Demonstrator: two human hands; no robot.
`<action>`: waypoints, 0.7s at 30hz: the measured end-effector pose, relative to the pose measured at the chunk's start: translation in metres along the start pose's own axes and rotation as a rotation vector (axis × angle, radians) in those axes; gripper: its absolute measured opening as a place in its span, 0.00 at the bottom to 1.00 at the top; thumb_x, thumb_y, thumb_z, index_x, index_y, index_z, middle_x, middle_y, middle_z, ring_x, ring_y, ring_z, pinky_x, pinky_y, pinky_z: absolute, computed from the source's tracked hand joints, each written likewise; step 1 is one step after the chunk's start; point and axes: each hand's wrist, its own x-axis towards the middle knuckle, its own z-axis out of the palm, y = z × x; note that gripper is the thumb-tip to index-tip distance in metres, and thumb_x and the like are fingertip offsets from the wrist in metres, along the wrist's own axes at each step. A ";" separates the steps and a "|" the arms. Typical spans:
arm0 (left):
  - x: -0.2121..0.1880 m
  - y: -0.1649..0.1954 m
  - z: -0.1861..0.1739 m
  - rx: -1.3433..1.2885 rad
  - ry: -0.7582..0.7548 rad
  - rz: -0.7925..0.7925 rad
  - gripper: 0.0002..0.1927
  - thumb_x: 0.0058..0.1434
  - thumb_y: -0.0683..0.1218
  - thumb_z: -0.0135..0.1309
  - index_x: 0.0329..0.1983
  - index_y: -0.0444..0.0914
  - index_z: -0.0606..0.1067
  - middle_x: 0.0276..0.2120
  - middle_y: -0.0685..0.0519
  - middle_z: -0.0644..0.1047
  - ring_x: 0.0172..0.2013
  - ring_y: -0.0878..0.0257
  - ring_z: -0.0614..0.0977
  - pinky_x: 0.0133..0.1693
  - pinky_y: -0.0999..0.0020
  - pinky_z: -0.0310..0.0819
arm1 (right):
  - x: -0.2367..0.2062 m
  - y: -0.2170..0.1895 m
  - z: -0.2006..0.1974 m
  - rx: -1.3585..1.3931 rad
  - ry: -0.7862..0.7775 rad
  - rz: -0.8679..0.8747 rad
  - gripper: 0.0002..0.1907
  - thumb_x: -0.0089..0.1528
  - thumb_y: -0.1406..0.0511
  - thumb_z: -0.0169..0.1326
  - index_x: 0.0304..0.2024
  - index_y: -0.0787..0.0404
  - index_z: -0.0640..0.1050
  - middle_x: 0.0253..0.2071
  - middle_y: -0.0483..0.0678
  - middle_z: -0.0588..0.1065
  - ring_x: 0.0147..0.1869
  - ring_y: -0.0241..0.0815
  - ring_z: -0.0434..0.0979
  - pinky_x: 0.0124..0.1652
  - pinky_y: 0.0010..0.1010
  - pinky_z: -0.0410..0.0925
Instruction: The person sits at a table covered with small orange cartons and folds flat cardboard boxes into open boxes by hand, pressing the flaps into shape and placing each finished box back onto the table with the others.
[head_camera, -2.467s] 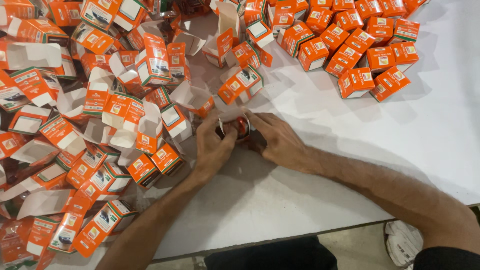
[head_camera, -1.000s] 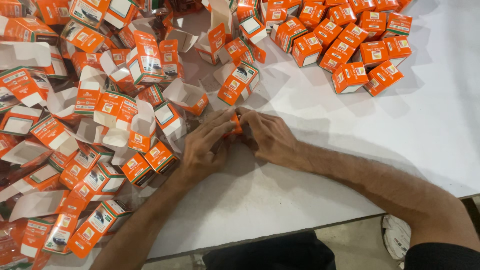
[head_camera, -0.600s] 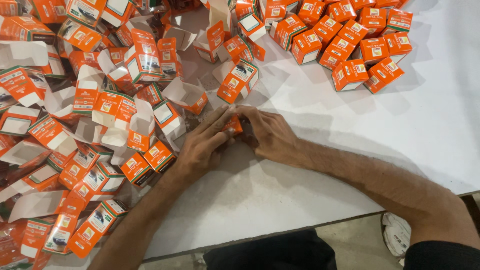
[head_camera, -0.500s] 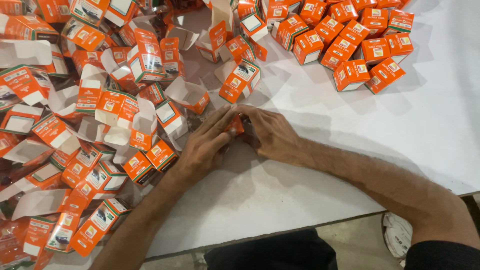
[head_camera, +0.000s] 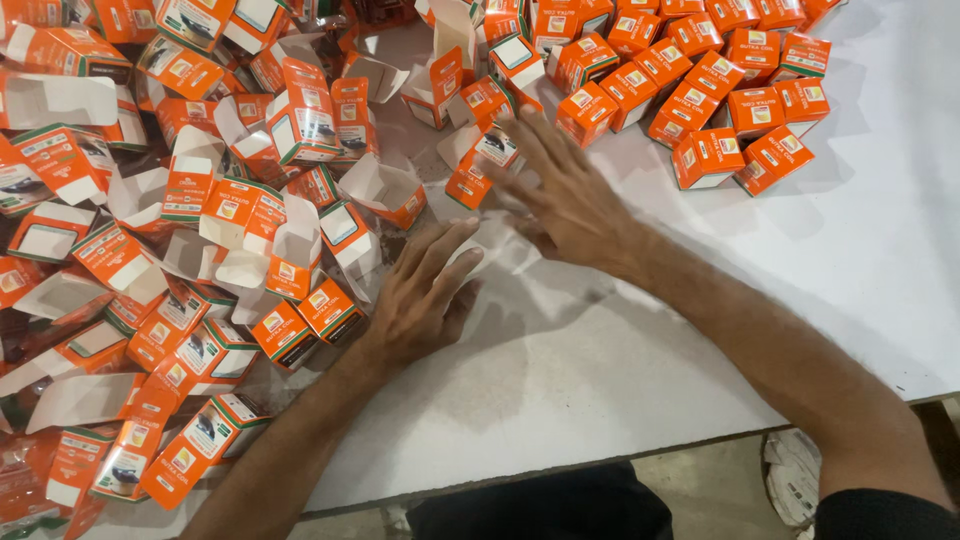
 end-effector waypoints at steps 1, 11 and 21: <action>0.003 0.002 0.000 0.001 -0.001 0.002 0.25 0.64 0.37 0.61 0.61 0.35 0.67 0.67 0.42 0.68 0.63 0.42 0.74 0.63 0.49 0.72 | 0.002 -0.005 0.007 0.071 -0.005 0.014 0.30 0.62 0.63 0.60 0.66 0.55 0.71 0.73 0.65 0.56 0.76 0.69 0.53 0.69 0.55 0.57; 0.072 -0.070 -0.025 -0.024 0.220 -0.290 0.07 0.72 0.35 0.56 0.50 0.35 0.73 0.54 0.47 0.78 0.48 0.54 0.80 0.50 0.59 0.76 | -0.001 0.003 0.009 0.271 0.107 0.028 0.27 0.54 0.66 0.62 0.54 0.58 0.68 0.66 0.63 0.61 0.68 0.70 0.65 0.61 0.55 0.66; 0.112 -0.340 0.032 0.972 -0.298 -0.435 0.19 0.41 0.55 0.70 0.33 0.43 0.81 0.41 0.42 0.78 0.44 0.44 0.80 0.39 0.46 0.76 | -0.010 0.016 0.024 0.717 0.038 0.185 0.41 0.63 0.73 0.63 0.72 0.53 0.57 0.68 0.54 0.64 0.70 0.58 0.70 0.62 0.48 0.70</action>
